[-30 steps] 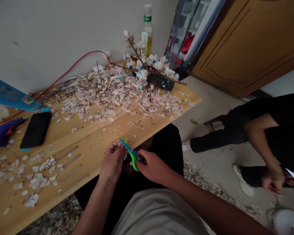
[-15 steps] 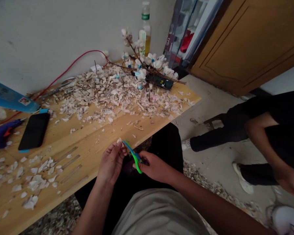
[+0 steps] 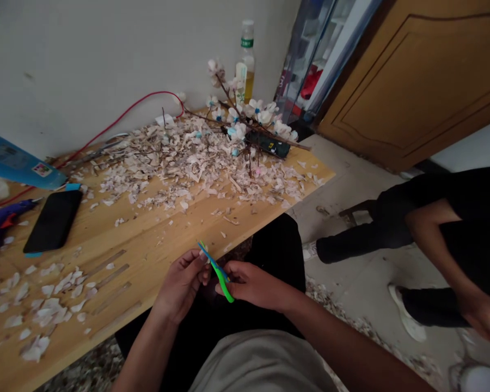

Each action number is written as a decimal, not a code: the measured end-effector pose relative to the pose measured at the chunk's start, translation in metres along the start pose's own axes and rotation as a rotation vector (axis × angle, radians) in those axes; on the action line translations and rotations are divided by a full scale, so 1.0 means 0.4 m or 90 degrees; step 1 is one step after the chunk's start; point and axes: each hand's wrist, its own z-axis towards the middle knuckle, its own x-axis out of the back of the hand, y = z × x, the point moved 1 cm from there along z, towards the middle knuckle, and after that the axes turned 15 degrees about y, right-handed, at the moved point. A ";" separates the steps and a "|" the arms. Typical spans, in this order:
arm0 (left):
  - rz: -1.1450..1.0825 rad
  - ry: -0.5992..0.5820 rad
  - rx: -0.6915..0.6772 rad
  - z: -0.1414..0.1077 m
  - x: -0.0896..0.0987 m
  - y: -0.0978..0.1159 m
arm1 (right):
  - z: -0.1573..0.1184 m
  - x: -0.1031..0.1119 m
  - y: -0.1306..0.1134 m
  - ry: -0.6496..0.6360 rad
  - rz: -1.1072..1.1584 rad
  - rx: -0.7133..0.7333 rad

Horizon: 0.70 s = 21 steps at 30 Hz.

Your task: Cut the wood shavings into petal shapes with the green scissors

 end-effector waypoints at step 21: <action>-0.002 -0.053 -0.025 -0.020 0.027 -0.001 | 0.013 -0.001 0.019 -0.002 -0.090 0.028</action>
